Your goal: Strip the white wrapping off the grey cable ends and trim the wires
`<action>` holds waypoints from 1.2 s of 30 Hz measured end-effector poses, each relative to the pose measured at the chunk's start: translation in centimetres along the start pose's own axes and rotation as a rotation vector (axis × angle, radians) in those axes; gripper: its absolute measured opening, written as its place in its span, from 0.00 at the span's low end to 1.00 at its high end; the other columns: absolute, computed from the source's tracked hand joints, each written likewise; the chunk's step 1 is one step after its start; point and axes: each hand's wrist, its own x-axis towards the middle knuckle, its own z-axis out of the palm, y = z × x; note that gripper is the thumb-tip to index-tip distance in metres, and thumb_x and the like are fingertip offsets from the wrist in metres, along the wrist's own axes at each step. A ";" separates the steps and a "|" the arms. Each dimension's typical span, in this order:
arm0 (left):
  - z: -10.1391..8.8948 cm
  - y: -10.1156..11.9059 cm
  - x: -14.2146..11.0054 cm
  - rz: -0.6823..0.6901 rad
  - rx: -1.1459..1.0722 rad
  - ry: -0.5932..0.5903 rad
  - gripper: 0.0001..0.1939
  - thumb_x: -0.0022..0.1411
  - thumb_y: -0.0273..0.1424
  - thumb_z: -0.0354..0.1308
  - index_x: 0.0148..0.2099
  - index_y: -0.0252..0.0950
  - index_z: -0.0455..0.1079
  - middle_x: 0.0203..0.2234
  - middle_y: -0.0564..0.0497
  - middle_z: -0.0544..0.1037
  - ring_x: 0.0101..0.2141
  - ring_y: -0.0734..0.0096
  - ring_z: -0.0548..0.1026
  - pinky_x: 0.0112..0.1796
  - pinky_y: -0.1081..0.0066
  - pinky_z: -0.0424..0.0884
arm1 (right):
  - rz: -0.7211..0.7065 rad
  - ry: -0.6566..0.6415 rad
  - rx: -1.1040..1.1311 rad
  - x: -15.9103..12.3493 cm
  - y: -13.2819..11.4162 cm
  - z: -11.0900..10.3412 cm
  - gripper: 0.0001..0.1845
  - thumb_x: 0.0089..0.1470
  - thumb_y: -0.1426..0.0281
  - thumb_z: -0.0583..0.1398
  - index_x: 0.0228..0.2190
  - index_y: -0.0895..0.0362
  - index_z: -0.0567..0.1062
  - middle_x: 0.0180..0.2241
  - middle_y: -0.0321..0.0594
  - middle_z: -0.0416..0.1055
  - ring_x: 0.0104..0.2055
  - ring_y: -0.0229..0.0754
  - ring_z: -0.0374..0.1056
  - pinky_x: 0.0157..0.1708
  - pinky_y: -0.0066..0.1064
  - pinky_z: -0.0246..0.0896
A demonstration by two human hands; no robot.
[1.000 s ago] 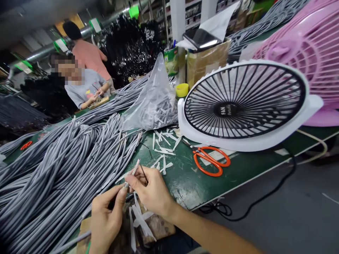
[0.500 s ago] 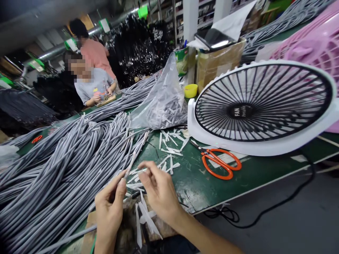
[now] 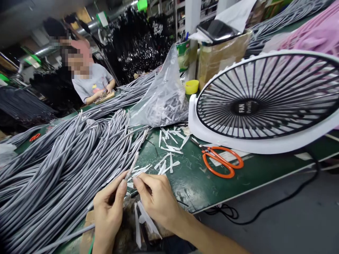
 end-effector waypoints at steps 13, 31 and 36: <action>0.2 1.0 0.2 -0.043 -0.004 -0.122 0.13 0.61 0.28 0.53 0.40 0.37 0.79 0.35 0.49 0.82 0.38 0.63 0.81 0.40 0.71 0.77 | -0.102 0.038 -0.056 -0.4 0.0 -0.2 0.20 0.60 0.71 0.50 0.17 0.55 0.54 0.14 0.29 0.50 0.16 0.31 0.51 0.19 0.25 0.46; 0.2 2.0 0.0 0.207 0.204 0.128 0.11 0.61 0.25 0.52 0.37 0.32 0.77 0.29 0.45 0.82 0.29 0.67 0.81 0.32 0.75 0.75 | -0.474 0.262 -0.291 0.1 -0.6 0.5 0.19 0.62 0.76 0.49 0.19 0.57 0.65 0.15 0.35 0.64 0.18 0.33 0.60 0.23 0.25 0.53; -0.1 1.3 0.1 0.175 0.137 0.185 0.10 0.61 0.28 0.54 0.36 0.33 0.77 0.28 0.46 0.82 0.28 0.67 0.80 0.31 0.74 0.75 | -0.403 0.188 -0.261 -0.1 -0.4 0.5 0.19 0.63 0.74 0.48 0.22 0.58 0.68 0.18 0.37 0.70 0.21 0.34 0.66 0.25 0.24 0.57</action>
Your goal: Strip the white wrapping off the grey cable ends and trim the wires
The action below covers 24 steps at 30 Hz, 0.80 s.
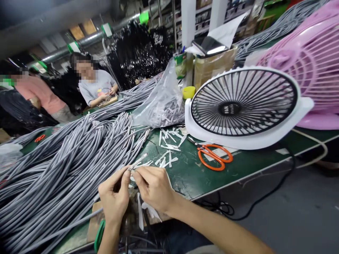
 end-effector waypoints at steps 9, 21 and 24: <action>0.2 -0.5 -0.1 -0.036 -0.041 -0.014 0.07 0.59 0.29 0.57 0.35 0.33 0.76 0.22 0.50 0.77 0.22 0.74 0.74 0.25 0.76 0.71 | 0.073 0.036 0.010 -0.4 0.5 -0.1 0.15 0.60 0.75 0.51 0.24 0.58 0.71 0.22 0.38 0.73 0.23 0.36 0.69 0.26 0.25 0.61; 0.1 -0.3 0.0 0.022 -0.008 -0.077 0.06 0.59 0.27 0.58 0.36 0.34 0.76 0.22 0.52 0.76 0.20 0.76 0.72 0.24 0.78 0.68 | 0.155 -0.025 0.028 -0.7 0.8 -0.1 0.17 0.61 0.73 0.50 0.22 0.57 0.69 0.20 0.37 0.72 0.22 0.35 0.67 0.26 0.24 0.58; 0.2 -0.2 0.0 0.044 -0.008 -0.084 0.07 0.58 0.25 0.58 0.37 0.36 0.77 0.22 0.53 0.76 0.20 0.76 0.72 0.24 0.78 0.68 | 0.178 -0.037 0.033 -0.7 0.8 -0.2 0.19 0.61 0.73 0.50 0.19 0.57 0.65 0.16 0.33 0.66 0.18 0.33 0.61 0.22 0.24 0.54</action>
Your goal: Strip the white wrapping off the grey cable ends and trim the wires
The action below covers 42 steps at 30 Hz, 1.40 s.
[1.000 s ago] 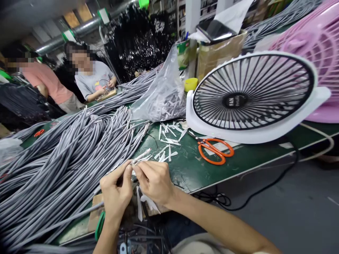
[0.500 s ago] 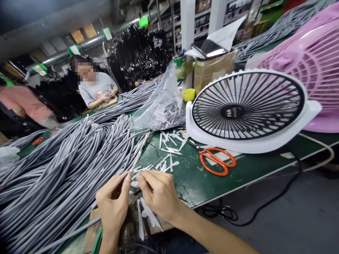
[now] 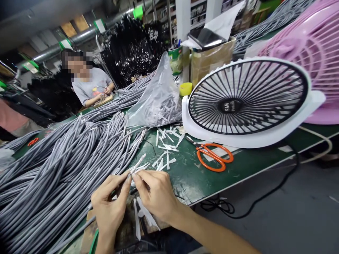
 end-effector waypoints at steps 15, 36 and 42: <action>0.4 -0.3 0.4 -0.103 0.093 0.026 0.09 0.60 0.30 0.56 0.34 0.33 0.76 0.23 0.49 0.79 0.23 0.71 0.76 0.28 0.75 0.72 | -0.053 0.076 0.094 0.3 -1.0 -0.8 0.18 0.60 0.76 0.49 0.20 0.57 0.67 0.15 0.33 0.63 0.16 0.33 0.59 0.21 0.25 0.53; 0.0 0.1 -0.1 -0.117 -0.019 -0.113 0.08 0.60 0.30 0.56 0.32 0.34 0.75 0.20 0.52 0.76 0.21 0.74 0.72 0.24 0.77 0.68 | 0.028 0.020 0.087 0.2 -0.5 -0.6 0.18 0.60 0.73 0.50 0.18 0.57 0.65 0.15 0.33 0.64 0.17 0.32 0.59 0.21 0.24 0.53; -0.1 0.2 -0.2 -0.121 0.006 -0.134 0.09 0.60 0.30 0.55 0.32 0.33 0.75 0.17 0.53 0.73 0.17 0.76 0.69 0.21 0.77 0.65 | 0.095 -0.032 0.153 0.3 -0.5 -0.9 0.24 0.62 0.68 0.49 0.15 0.57 0.62 0.12 0.31 0.57 0.15 0.31 0.54 0.16 0.23 0.48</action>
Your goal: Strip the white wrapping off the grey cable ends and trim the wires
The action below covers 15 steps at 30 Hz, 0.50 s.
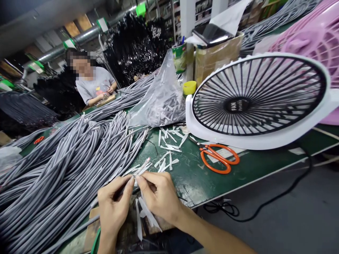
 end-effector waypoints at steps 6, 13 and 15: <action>0.2 0.1 0.1 0.053 0.035 0.072 0.08 0.60 0.28 0.55 0.33 0.34 0.75 0.19 0.52 0.76 0.19 0.74 0.73 0.24 0.76 0.68 | -0.013 -0.006 -0.038 0.0 0.1 0.3 0.22 0.61 0.69 0.49 0.16 0.57 0.61 0.12 0.30 0.56 0.14 0.31 0.53 0.17 0.23 0.47; 0.1 -0.1 0.1 0.088 0.024 0.028 0.08 0.60 0.28 0.55 0.34 0.34 0.75 0.19 0.52 0.74 0.20 0.75 0.71 0.24 0.76 0.68 | 0.005 -0.014 -0.011 -0.1 0.1 0.2 0.22 0.60 0.68 0.50 0.15 0.56 0.59 0.12 0.30 0.54 0.15 0.31 0.51 0.17 0.24 0.46; 0.1 0.1 0.1 0.074 0.026 -0.002 0.08 0.60 0.28 0.55 0.33 0.34 0.75 0.17 0.53 0.72 0.18 0.76 0.70 0.22 0.77 0.66 | 0.035 -0.029 0.037 0.0 0.1 0.0 0.23 0.60 0.67 0.50 0.15 0.56 0.58 0.12 0.30 0.53 0.15 0.31 0.50 0.16 0.24 0.45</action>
